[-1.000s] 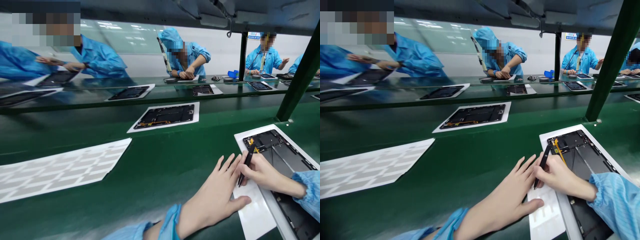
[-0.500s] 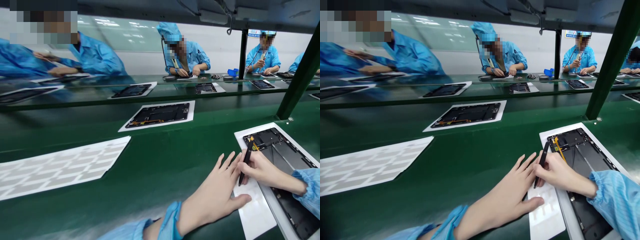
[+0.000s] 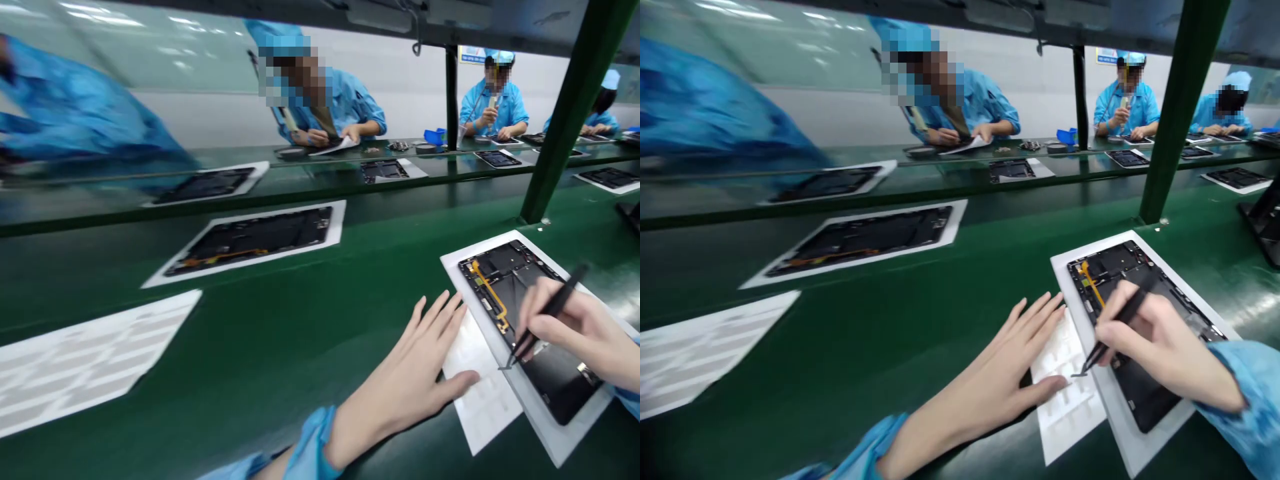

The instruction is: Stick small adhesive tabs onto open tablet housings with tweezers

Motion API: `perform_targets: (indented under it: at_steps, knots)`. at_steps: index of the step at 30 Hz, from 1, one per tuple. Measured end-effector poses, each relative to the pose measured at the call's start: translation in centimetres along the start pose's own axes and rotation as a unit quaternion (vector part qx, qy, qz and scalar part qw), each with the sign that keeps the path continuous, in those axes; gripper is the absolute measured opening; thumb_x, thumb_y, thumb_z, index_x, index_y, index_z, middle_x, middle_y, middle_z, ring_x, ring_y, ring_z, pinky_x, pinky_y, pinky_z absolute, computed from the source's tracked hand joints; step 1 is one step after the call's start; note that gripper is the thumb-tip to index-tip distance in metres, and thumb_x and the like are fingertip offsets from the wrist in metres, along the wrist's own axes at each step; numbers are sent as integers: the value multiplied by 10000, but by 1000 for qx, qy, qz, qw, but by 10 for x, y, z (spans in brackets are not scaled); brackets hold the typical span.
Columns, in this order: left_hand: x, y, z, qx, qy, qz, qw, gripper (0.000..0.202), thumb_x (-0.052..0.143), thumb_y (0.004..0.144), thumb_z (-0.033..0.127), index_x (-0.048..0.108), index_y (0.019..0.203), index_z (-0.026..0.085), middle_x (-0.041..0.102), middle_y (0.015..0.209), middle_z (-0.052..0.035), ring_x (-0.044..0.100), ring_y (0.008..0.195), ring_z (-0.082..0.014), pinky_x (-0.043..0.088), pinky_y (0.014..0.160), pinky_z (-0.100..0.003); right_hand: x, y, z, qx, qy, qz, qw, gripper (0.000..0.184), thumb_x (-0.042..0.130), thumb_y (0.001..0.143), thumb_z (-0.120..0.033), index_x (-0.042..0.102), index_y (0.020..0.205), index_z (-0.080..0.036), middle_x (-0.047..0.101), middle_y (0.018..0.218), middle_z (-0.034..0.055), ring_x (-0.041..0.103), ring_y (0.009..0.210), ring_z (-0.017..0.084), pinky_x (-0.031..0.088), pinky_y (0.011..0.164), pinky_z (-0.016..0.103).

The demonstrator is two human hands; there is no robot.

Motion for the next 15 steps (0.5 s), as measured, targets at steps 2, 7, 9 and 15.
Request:
perform_targets:
  at_steps: [2,7,9,15]
  knots:
    - [1,-1,14,54,-30,46,997,395,471,985,298,450,1333,112,508,1365,-191,384,1341,-325,292,1101,-563,-11,-34,3,14,-26,79,996,188,715,828,-360,648,783,-189,618,812,18,677,726,152,570,665,225]
    - [8,-1,70,184,-94,47,977,126,512,959,204,603,970,118,641,890,-84,585,869,-218,466,885,-383,2,-94,26,61,-9,301,952,246,768,763,-371,639,645,-198,604,657,-7,607,581,112,525,562,166]
    - [11,1,82,192,-73,41,978,135,476,969,157,599,929,119,633,845,-72,575,792,-192,466,855,-375,11,-104,31,69,-17,346,936,261,759,766,-389,647,631,-195,599,603,-5,602,548,116,522,541,166]
    - [11,6,80,217,-63,69,972,316,327,966,23,594,815,101,602,723,-56,523,661,-148,480,784,-330,28,-106,28,91,19,413,906,323,765,738,-454,634,593,-197,584,559,-10,589,524,107,503,521,148]
Point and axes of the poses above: each hand's wrist, its own y-axis towards the middle knuckle, its own x-axis out of the palm, z = x × y, the point moved 1 cm from there along y, towards the middle knuckle
